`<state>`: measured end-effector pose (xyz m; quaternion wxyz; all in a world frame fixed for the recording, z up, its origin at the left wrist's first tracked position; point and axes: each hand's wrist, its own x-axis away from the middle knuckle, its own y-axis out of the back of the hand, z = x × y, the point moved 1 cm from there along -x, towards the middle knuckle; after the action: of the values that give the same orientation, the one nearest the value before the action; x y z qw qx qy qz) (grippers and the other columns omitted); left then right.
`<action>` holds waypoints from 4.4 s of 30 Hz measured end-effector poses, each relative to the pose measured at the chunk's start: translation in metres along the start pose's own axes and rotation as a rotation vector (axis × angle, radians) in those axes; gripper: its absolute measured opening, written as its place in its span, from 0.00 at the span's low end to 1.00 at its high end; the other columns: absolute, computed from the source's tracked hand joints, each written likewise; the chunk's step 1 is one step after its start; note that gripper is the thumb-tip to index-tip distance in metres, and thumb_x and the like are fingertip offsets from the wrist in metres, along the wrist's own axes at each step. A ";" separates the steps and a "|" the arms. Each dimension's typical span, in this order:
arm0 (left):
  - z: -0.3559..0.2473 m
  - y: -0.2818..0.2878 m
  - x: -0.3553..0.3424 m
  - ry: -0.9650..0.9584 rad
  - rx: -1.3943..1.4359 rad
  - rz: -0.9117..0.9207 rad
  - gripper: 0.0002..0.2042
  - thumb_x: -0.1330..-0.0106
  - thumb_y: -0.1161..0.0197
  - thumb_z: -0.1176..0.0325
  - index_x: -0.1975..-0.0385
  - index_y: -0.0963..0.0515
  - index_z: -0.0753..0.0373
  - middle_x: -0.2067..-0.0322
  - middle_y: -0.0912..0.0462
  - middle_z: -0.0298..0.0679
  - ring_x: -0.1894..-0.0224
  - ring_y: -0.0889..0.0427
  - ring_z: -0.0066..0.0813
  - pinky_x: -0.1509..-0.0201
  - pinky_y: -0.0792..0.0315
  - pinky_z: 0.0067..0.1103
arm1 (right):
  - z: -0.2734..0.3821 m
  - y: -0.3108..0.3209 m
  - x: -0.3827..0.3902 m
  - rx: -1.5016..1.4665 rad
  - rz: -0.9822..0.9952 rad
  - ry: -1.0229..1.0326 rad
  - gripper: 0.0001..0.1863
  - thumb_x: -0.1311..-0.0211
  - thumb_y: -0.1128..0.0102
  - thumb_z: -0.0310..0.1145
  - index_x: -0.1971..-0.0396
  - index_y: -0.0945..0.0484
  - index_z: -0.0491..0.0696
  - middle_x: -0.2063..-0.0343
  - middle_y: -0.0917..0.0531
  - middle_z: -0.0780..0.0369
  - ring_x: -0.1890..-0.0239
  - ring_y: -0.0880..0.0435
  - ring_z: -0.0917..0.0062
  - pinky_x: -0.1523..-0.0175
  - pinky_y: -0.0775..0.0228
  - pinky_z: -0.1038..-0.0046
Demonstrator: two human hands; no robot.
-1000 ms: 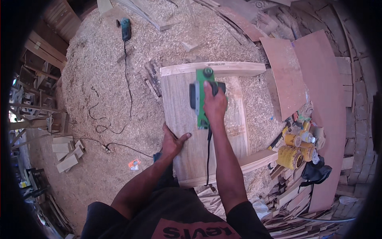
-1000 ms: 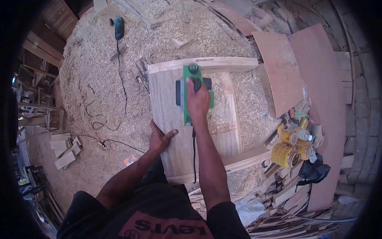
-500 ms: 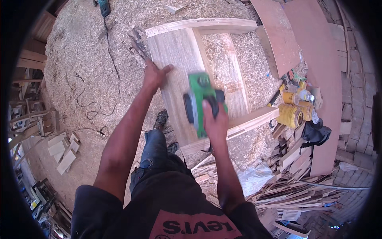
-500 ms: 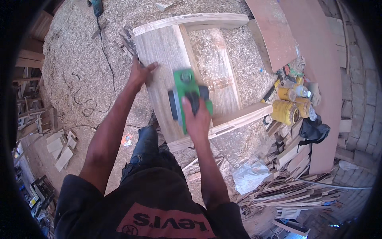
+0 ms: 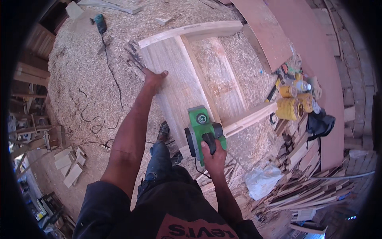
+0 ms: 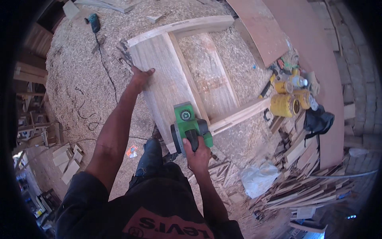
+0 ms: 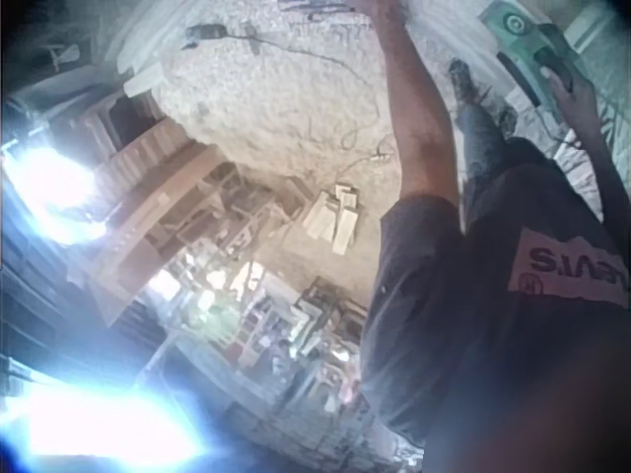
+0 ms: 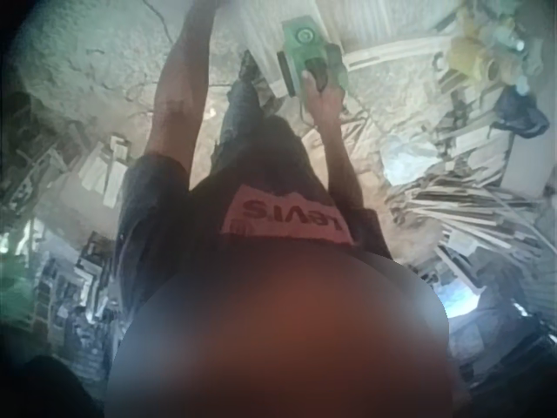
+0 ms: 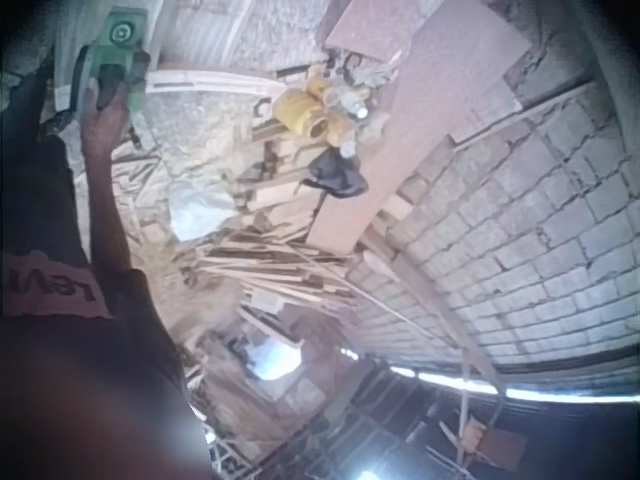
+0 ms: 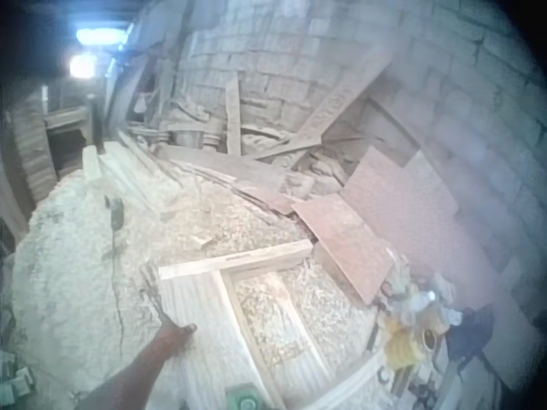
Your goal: Assembling a wooden structure using a hammer and smoothing surfaces with an electric planer.
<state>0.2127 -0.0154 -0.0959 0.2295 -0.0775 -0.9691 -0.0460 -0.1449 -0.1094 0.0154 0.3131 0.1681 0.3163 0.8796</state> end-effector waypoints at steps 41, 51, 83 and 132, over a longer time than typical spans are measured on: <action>0.038 0.044 0.008 0.274 1.057 0.474 0.51 0.33 0.60 0.24 0.34 0.37 0.75 0.45 0.21 0.52 0.46 0.21 0.41 0.34 0.29 0.34 | 0.030 -0.048 0.051 0.049 0.020 0.061 0.20 0.39 0.30 0.44 0.65 0.26 0.43 0.81 0.20 0.50 0.76 0.17 0.50 0.71 0.29 0.55; 0.061 0.068 -0.002 0.366 1.016 0.742 0.54 0.36 0.64 0.21 0.36 0.33 0.74 0.39 0.24 0.55 0.36 0.26 0.49 0.28 0.36 0.39 | 0.104 -0.120 -0.054 0.079 -0.027 0.157 0.27 0.37 0.36 0.58 0.64 0.26 0.45 0.84 0.19 0.51 0.80 0.17 0.51 0.74 0.24 0.53; -0.091 -0.003 -0.084 -0.271 -1.314 0.287 0.72 0.53 0.37 0.20 0.25 0.75 0.64 0.27 0.80 0.68 0.25 0.82 0.69 0.25 0.68 0.60 | 0.015 -0.017 0.118 0.062 0.105 -0.032 0.26 0.43 0.29 0.55 0.67 0.28 0.47 0.77 0.17 0.53 0.75 0.15 0.55 0.71 0.22 0.57; -0.099 0.003 -0.068 -0.199 -1.260 0.466 0.71 0.47 0.30 0.32 0.27 0.81 0.66 0.29 0.87 0.69 0.28 0.89 0.71 0.25 0.72 0.57 | 0.053 -0.051 0.004 0.056 -0.020 0.019 0.26 0.41 0.32 0.55 0.62 0.25 0.46 0.79 0.16 0.54 0.78 0.15 0.56 0.73 0.22 0.59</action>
<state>0.3167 -0.0331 -0.0389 0.0541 -0.4071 -0.7318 -0.5439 -0.0991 -0.0525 0.0218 0.3140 0.1655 0.3453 0.8688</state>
